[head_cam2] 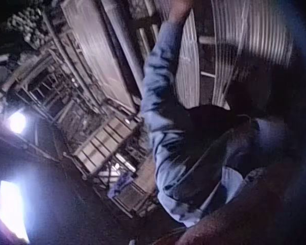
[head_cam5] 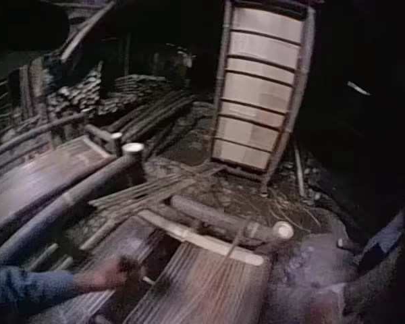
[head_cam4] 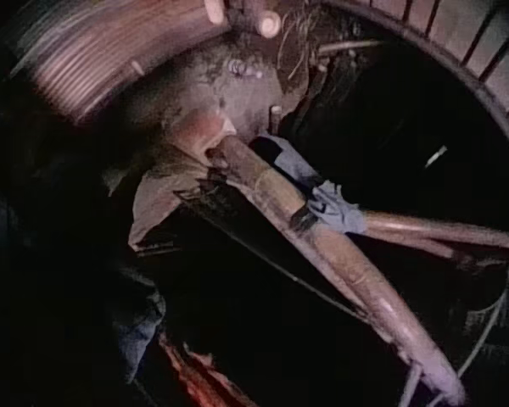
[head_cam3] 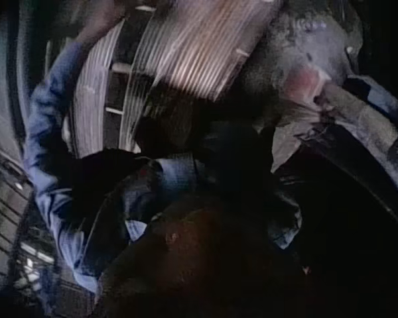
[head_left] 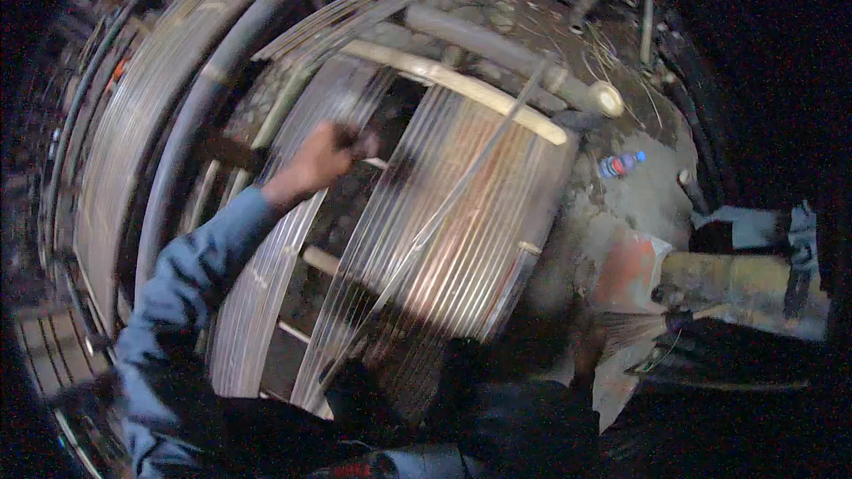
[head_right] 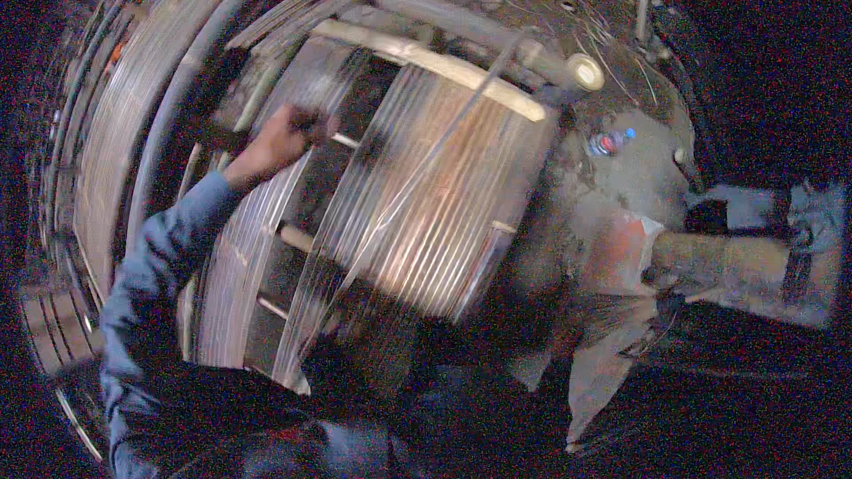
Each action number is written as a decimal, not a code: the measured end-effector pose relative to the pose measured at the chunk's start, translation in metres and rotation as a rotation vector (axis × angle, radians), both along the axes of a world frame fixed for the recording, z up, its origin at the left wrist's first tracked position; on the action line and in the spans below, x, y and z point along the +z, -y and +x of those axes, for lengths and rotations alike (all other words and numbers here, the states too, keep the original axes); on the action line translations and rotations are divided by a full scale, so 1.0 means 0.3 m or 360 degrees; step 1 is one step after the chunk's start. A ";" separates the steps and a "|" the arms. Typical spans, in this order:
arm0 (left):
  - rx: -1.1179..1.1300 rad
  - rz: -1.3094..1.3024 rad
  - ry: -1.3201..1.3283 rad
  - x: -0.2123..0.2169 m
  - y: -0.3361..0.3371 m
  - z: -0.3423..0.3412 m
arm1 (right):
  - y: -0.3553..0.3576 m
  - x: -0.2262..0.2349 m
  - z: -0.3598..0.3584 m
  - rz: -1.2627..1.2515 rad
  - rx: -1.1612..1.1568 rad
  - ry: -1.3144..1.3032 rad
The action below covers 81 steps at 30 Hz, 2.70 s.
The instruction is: The person weaves a thin strip of material through bamboo slats to secure them to a frame, using a knife to trim the strip and their hands to tighten the weave.
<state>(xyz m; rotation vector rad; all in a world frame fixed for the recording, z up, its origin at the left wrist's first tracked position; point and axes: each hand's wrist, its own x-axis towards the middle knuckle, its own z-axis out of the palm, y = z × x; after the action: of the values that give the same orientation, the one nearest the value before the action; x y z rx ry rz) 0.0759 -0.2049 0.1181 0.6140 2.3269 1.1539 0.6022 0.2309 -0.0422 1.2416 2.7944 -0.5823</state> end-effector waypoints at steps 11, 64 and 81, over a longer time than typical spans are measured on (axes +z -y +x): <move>0.0633 -0.0685 0.0748 -0.051 0.836 1.487 | 0.541 0.554 -1.252 0.0563 0.2352 -0.0010; 0.1993 -0.0332 -0.0117 -0.315 0.945 1.788 | 0.884 0.275 -1.714 -0.0561 0.2328 0.0369; 0.1921 -0.0245 -0.0017 -0.444 0.975 1.795 | 0.808 0.201 -1.671 -0.0332 0.2187 0.0253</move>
<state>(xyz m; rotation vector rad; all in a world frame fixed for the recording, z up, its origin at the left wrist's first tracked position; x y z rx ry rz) 0.6143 -0.4975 -0.0150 -1.0016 2.7425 1.3337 0.1008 -0.0114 0.0182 -0.6866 2.5270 -0.5243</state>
